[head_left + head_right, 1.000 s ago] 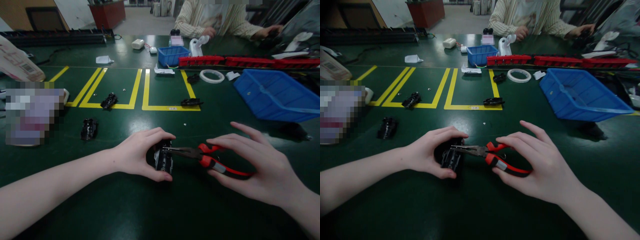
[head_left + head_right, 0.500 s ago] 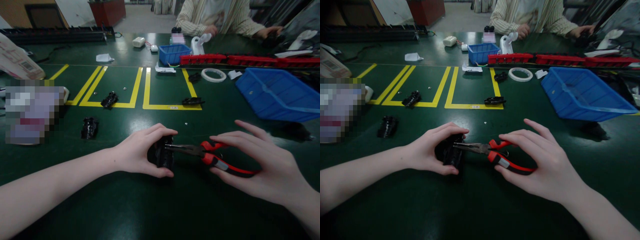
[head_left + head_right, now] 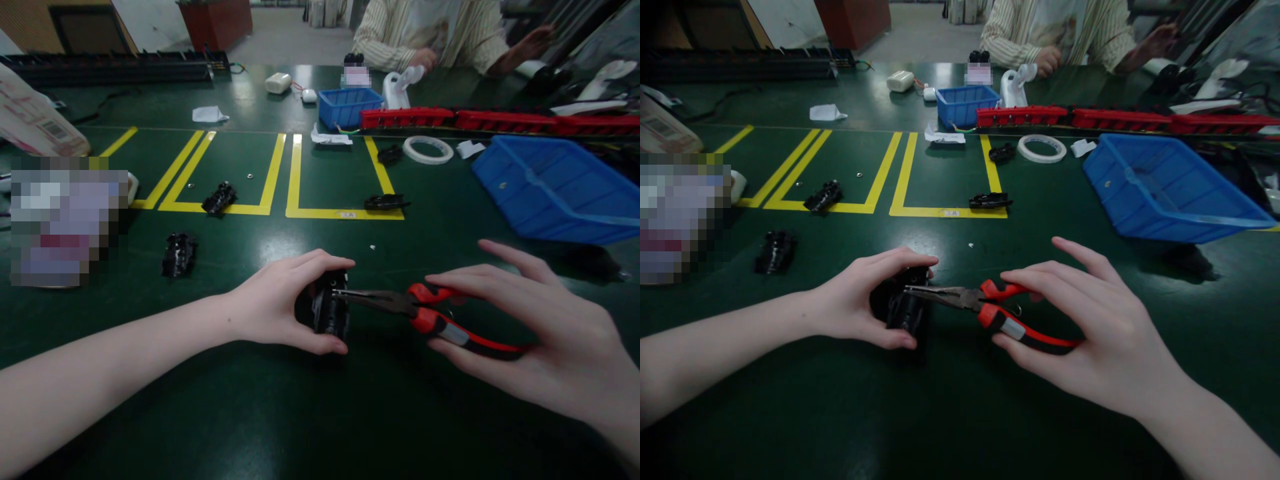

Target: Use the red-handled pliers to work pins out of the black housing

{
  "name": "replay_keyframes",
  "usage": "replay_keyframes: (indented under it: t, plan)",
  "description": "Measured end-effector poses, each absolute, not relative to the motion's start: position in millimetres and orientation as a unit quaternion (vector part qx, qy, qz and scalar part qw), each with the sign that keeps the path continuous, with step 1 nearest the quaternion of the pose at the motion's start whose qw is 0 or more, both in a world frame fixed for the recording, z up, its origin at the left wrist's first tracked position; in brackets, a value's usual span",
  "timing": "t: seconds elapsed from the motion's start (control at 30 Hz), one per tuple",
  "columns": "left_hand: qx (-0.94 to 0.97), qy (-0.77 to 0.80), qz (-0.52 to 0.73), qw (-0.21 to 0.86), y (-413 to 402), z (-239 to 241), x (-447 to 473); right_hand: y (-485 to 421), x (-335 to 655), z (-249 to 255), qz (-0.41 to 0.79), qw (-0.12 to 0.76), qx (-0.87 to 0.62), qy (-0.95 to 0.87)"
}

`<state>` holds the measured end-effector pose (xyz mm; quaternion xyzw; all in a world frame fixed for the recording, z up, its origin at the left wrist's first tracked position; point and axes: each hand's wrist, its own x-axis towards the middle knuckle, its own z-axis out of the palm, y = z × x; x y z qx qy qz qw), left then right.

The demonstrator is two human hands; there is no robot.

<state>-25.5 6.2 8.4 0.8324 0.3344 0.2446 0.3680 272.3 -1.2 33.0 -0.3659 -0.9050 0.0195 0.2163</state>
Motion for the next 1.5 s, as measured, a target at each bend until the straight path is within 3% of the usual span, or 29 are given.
replay_keyframes:
  t: [0.33, 0.6, 0.9, 1.5]
  plan:
    - [0.838, 0.328, 0.241, 0.364, 7, 7, -26, 0, 266, 30, -0.005, 0.22, -0.323, -0.92]
    - [0.829, 0.315, 0.267, 0.377, 6, 9, -26, 2, 272, 28, 0.054, 0.233, -0.408, -0.881]
    - [0.835, 0.266, 0.283, 0.39, 11, 3, -31, 3, 269, 27, 0.095, 0.212, -0.394, -0.889]
    - [0.833, 0.259, 0.343, 0.347, 7, 3, -30, 4, 269, 40, 0.05, 0.209, -0.376, -0.901]
